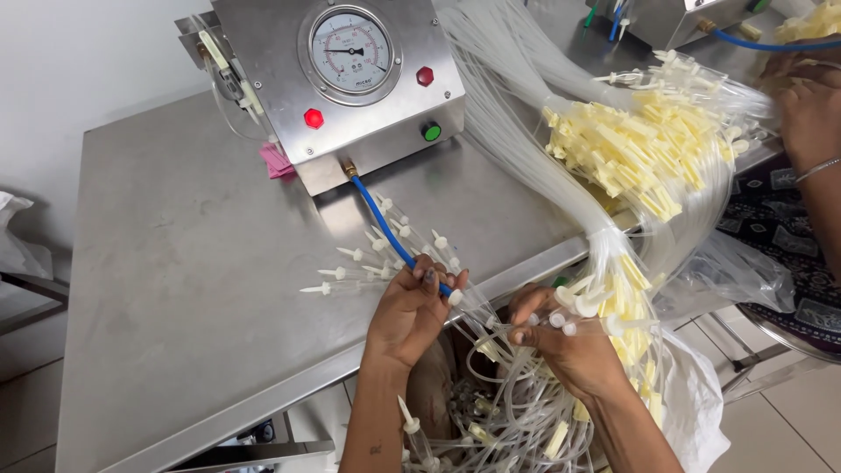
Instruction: Assembling, testing, and organizing bundles of plastic medical tubing and drip chamber components in a manufacturing facility.
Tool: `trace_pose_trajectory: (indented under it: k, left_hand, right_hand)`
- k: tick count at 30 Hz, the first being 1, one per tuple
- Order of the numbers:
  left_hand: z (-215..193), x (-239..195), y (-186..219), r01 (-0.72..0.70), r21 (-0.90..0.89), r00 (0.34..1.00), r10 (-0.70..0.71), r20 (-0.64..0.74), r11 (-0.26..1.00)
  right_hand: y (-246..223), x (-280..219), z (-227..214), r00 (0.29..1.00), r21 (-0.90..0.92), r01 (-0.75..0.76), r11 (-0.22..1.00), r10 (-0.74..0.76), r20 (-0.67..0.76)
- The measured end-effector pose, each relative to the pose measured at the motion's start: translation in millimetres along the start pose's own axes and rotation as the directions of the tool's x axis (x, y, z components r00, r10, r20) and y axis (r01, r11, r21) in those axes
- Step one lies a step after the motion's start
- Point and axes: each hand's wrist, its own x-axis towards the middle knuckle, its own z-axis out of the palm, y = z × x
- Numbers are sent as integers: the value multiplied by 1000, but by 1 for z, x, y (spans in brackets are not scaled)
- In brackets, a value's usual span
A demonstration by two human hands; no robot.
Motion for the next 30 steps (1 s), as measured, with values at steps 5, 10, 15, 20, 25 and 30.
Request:
trace_pose_trajectory:
  k: [5, 10, 15, 20, 25, 30]
  left_hand:
    - [0, 0, 0, 6, -6, 1000, -6, -7, 1000]
    - [3, -1, 1, 3, 9, 1000, -3, -20, 1000]
    - [4, -2, 2, 6, 13, 1000, -6, -29, 1000]
    - [0, 1, 0, 1, 3, 1000, -1, -2, 1000]
    - [-2, 2, 2, -1, -20, 1000, 1, -1, 1000]
    - [-2, 0, 0, 5, -37, 1000, -4, 8, 999]
  right_hand:
    - [3, 2, -1, 999, -12, 36, 999, -36, 26]
    - [2, 4, 0, 997, 11, 47, 999, -47, 65]
    - [-8, 4, 7, 1000, -150, -5, 989, 9, 29]
    - [1, 5, -4, 992, -232, -29, 972, 56, 111]
    - [11, -12, -31, 915, -15, -72, 997, 72, 396]
    - [-12, -32, -12, 928, 63, -209, 976, 177, 328]
